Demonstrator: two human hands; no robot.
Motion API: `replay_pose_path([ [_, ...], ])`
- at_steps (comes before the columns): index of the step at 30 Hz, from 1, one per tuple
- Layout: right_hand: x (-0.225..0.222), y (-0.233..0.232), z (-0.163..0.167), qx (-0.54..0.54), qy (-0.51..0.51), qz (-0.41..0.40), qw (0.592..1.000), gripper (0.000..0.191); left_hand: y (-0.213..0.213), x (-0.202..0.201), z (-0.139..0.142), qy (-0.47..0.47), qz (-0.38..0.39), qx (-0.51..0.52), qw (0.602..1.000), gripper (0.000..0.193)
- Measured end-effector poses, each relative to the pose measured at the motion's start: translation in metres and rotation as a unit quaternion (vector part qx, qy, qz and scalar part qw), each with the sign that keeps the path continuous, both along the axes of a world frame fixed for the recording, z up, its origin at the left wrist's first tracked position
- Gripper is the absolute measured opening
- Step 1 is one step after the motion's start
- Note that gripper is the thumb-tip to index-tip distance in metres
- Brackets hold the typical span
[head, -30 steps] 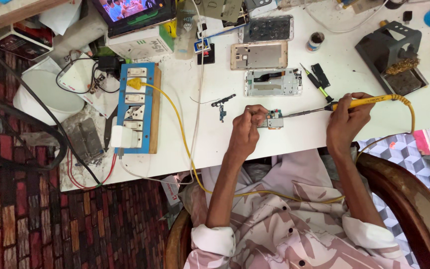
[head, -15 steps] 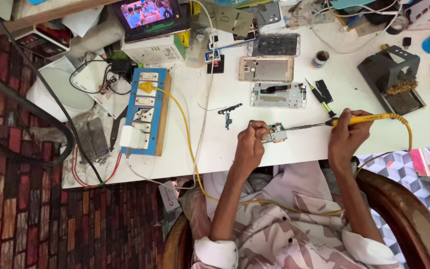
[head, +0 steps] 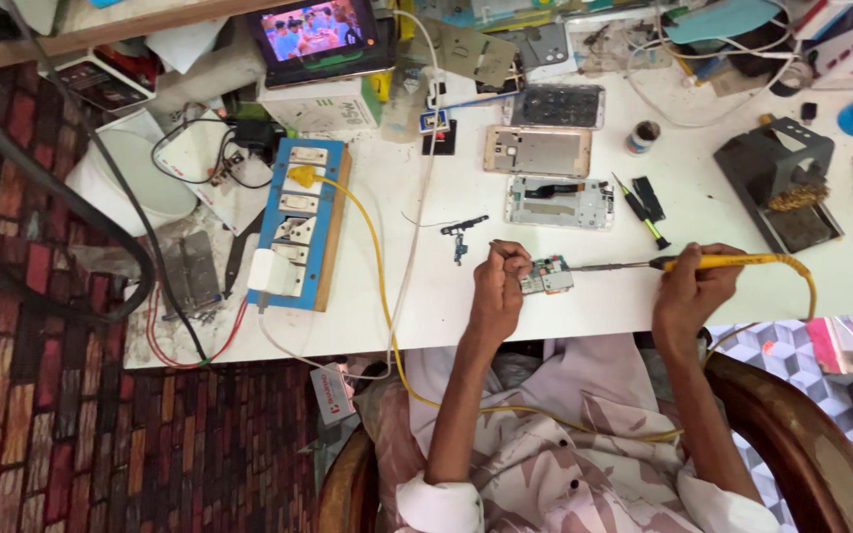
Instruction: The person uses a soldering iron and tweezers to work on a small circuit board. They repeatedly apply the soldering iron to various points on the board while holding it steady with tweezers. The task continues throughout the clip without visible completion.
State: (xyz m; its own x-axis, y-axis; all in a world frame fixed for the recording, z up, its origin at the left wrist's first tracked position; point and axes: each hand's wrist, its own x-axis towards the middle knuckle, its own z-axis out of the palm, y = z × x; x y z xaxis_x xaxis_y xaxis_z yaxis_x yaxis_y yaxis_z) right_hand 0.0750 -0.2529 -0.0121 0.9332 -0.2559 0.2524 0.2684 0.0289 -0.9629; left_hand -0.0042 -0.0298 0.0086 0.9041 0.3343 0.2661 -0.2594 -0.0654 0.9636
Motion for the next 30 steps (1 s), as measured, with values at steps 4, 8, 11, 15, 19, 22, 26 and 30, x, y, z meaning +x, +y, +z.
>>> replay_pose_path([
  [4,0.002,-0.002,-0.003,-0.015,0.021,-0.016,1.0,0.013,-0.001,-0.003,0.0,-0.01,0.004,0.001,1.0,0.014],
  [8,0.0,-0.002,-0.003,0.005,0.034,-0.011,0.999,0.014,-0.004,-0.006,0.001,0.011,-0.013,-0.003,1.0,0.014],
  [11,-0.001,-0.002,-0.003,0.012,0.029,0.003,1.0,0.014,-0.006,-0.009,0.001,0.005,-0.009,-0.001,1.0,0.016],
  [15,-0.001,-0.004,-0.003,-0.041,0.029,-0.001,0.999,0.014,-0.006,-0.008,-0.002,-0.013,-0.013,-0.048,0.999,0.022],
  [19,0.002,-0.004,-0.005,-0.036,0.03,-0.013,0.999,0.015,-0.007,-0.005,-0.008,-0.013,-0.015,-0.048,0.999,0.042],
  [22,0.002,-0.004,-0.006,-0.011,0.047,-0.019,0.999,0.015,-0.008,-0.004,-0.011,-0.008,-0.008,-0.049,0.999,0.045],
  [26,0.002,-0.004,-0.007,-0.019,0.029,-0.014,0.999,0.015,-0.006,-0.003,-0.012,-0.016,-0.009,-0.023,1.0,0.047],
  [30,0.002,-0.004,-0.007,-0.027,0.034,-0.02,0.999,0.013,-0.003,0.0,-0.01,-0.024,-0.017,-0.053,0.998,0.045],
])
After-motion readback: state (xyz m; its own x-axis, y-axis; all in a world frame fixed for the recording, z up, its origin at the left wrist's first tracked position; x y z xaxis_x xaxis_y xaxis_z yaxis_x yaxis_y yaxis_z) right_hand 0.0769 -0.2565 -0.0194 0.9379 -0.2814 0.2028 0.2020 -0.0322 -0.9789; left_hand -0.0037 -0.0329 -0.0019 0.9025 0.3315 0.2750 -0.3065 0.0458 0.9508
